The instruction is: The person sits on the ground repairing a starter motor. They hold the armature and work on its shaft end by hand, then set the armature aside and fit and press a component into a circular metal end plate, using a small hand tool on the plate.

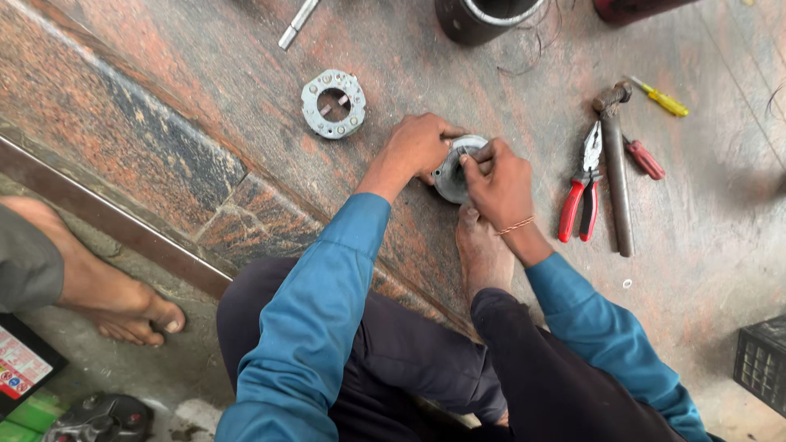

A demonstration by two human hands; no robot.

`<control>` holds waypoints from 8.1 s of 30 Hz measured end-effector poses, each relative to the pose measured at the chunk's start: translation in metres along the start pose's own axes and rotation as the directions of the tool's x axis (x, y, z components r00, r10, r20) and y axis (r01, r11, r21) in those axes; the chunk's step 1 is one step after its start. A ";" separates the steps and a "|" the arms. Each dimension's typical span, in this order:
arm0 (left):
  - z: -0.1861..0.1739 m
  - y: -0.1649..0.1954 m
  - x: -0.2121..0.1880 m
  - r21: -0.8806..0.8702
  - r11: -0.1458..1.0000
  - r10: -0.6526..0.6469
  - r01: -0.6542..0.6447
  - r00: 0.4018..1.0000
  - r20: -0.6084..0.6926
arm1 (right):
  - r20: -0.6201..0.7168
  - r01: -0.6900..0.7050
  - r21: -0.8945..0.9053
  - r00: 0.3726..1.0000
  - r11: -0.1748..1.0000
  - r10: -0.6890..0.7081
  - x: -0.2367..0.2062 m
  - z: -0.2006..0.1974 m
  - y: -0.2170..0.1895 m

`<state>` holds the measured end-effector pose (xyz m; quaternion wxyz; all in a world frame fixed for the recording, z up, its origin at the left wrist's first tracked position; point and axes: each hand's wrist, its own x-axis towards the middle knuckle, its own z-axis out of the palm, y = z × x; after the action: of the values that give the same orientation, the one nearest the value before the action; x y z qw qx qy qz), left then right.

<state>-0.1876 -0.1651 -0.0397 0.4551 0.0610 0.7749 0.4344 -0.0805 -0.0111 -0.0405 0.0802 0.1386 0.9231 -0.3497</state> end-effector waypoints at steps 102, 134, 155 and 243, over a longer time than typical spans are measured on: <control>-0.010 0.021 -0.007 -0.027 0.995 -0.097 0.099 0.993 0.062 | -0.080 0.153 -0.225 0.981 0.962 -0.175 0.004 -0.028 -0.004; -0.012 0.032 -0.013 -0.012 0.995 -0.095 0.096 0.995 0.023 | 0.007 0.172 -0.398 0.983 0.901 -0.185 0.009 -0.034 0.001; -0.019 0.040 -0.012 0.171 0.973 0.163 -0.157 0.986 -0.023 | -0.110 0.233 -0.288 0.956 0.929 -0.274 -0.008 -0.041 -0.009; -0.019 0.078 -0.041 0.059 0.995 0.077 -0.079 0.996 0.034 | 0.295 -0.569 0.595 0.812 0.568 0.504 -0.005 -0.071 0.029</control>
<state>-0.2018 -0.1490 0.0477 0.4481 0.1119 0.7774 0.4271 -0.0709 0.0561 -0.0042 0.1707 0.4147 0.6473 -0.6163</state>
